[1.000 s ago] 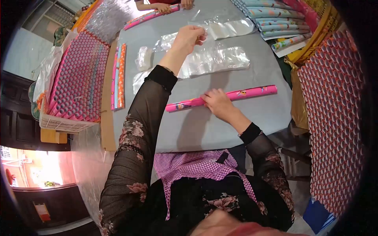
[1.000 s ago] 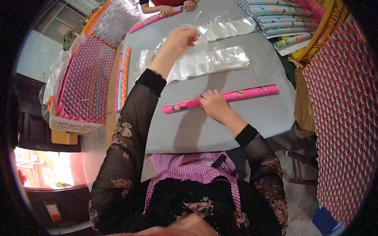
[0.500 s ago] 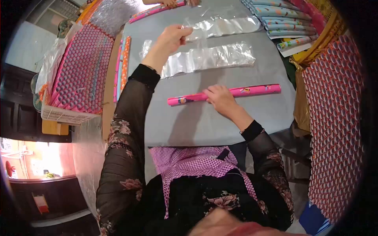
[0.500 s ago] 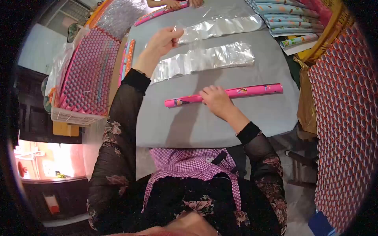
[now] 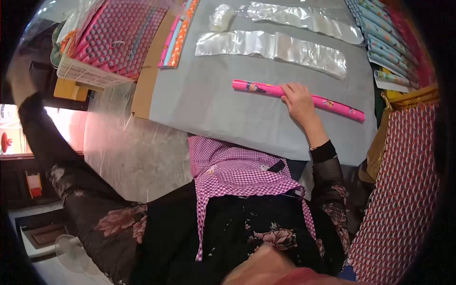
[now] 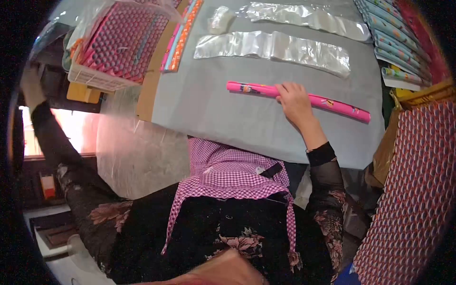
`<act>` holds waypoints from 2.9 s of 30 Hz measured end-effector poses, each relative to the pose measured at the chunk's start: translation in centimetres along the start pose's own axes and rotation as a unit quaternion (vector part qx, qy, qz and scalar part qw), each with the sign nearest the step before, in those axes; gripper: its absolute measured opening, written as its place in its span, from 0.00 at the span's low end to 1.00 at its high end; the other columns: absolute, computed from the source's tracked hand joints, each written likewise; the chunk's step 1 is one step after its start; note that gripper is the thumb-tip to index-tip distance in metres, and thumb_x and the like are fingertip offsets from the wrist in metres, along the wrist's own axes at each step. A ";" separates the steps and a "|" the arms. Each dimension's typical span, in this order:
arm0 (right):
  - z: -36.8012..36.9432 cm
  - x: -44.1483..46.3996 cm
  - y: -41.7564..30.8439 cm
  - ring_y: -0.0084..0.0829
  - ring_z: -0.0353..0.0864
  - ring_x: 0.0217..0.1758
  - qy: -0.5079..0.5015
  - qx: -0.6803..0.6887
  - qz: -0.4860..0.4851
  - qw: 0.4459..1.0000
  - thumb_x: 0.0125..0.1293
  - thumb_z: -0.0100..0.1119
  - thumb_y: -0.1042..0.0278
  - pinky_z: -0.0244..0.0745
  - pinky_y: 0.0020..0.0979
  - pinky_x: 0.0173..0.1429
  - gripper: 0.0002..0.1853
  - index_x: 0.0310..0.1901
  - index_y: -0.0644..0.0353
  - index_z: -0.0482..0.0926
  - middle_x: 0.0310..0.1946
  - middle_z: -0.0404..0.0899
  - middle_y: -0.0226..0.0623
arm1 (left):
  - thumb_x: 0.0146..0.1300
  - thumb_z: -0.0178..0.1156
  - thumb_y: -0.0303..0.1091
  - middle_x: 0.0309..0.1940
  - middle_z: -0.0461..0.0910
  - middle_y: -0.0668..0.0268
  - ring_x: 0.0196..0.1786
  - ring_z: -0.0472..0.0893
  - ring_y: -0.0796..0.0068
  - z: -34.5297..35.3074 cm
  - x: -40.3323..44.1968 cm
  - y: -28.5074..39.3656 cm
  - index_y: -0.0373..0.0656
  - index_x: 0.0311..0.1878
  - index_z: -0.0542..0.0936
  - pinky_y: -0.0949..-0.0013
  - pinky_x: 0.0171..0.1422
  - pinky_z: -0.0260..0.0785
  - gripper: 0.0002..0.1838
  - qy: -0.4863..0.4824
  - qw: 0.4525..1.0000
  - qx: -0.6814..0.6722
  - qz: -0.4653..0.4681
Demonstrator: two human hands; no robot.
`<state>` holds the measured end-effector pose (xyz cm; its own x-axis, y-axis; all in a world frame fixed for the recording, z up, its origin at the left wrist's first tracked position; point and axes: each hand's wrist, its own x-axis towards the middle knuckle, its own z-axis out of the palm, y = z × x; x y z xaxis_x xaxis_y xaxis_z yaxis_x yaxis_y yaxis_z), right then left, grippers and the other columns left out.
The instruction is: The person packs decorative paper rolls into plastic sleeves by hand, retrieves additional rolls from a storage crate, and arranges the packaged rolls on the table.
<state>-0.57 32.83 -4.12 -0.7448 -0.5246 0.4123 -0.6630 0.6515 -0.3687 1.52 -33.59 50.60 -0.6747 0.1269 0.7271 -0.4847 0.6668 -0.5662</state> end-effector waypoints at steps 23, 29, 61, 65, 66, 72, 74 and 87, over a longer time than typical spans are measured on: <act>1.5 -0.4 2.0 0.50 0.73 0.54 -0.038 -0.049 -0.002 0.998 0.60 0.63 0.69 0.68 0.46 0.58 0.23 0.58 0.60 0.75 0.51 0.75 0.46 | 0.55 0.55 0.26 0.28 0.79 0.61 0.35 0.80 0.60 -3.7 -26.2 11.5 0.44 0.40 0.82 0.57 0.42 0.71 0.10 -0.067 0.995 -0.058 0.045; 1.2 -0.4 1.6 0.48 0.72 0.55 -0.043 -0.033 -0.001 0.999 0.60 0.62 0.70 0.66 0.46 0.60 0.23 0.59 0.61 0.75 0.53 0.75 0.44 | 0.57 0.55 0.25 0.33 0.78 0.59 0.34 0.80 0.59 -3.3 -28.1 9.6 0.45 0.51 0.78 0.59 0.38 0.72 0.17 -0.002 1.000 0.014 -0.005; 1.4 -0.6 2.1 0.50 0.71 0.55 -0.054 -0.051 -0.011 0.997 0.63 0.59 0.66 0.65 0.47 0.60 0.22 0.59 0.61 0.73 0.53 0.75 0.46 | 0.61 0.62 0.56 0.62 0.73 0.57 0.66 0.68 0.52 -4.5 -33.6 51.9 0.43 0.63 0.73 0.50 0.66 0.61 0.34 -0.380 0.566 -0.731 0.027; 1.4 -0.6 2.3 0.49 0.72 0.56 -0.057 -0.051 -0.010 0.997 0.63 0.59 0.66 0.65 0.47 0.61 0.24 0.61 0.59 0.74 0.53 0.75 0.46 | 0.65 0.60 0.50 0.57 0.77 0.53 0.58 0.78 0.57 -4.8 -32.6 50.3 0.40 0.58 0.77 0.62 0.63 0.69 0.26 -0.337 0.523 -0.775 -0.111; 1.3 -0.6 2.2 0.49 0.72 0.56 -0.058 -0.049 -0.009 0.997 0.63 0.59 0.66 0.65 0.47 0.61 0.24 0.61 0.59 0.74 0.53 0.75 0.46 | 0.65 0.60 0.50 0.57 0.77 0.53 0.58 0.78 0.57 -4.9 -32.4 49.9 0.40 0.58 0.77 0.62 0.63 0.69 0.26 -0.337 0.522 -0.776 -0.110; 0.8 -0.4 1.7 0.50 0.72 0.55 -0.075 -0.039 0.005 0.996 0.64 0.59 0.65 0.65 0.47 0.60 0.24 0.61 0.60 0.74 0.53 0.75 0.46 | 0.72 0.53 0.53 0.59 0.76 0.58 0.61 0.77 0.65 -8.6 -26.8 43.1 0.41 0.70 0.65 0.61 0.63 0.68 0.32 -0.237 0.391 -0.880 -0.131; 0.9 -0.4 1.8 0.50 0.72 0.55 -0.067 -0.042 -0.001 0.997 0.64 0.59 0.65 0.65 0.47 0.61 0.24 0.61 0.60 0.74 0.53 0.75 0.47 | 0.68 0.50 0.63 0.61 0.74 0.53 0.62 0.76 0.63 -11.3 -23.4 39.4 0.42 0.74 0.58 0.60 0.65 0.68 0.42 -0.191 0.309 -0.929 -0.071; 1.5 -0.5 2.4 0.50 0.72 0.55 -0.054 -0.045 -0.005 0.998 0.65 0.57 0.65 0.66 0.46 0.61 0.22 0.60 0.59 0.75 0.54 0.75 0.47 | 0.60 0.37 0.76 0.60 0.73 0.45 0.59 0.78 0.57 -20.5 -13.5 32.4 0.45 0.76 0.51 0.59 0.61 0.71 0.51 0.007 0.196 -0.973 0.118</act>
<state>-1.90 33.86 -6.48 -0.7452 -0.5846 0.3208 -0.6647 0.6896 -0.2873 6.32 1.33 30.43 -0.5419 0.3153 0.7790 0.7001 -0.3435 0.6260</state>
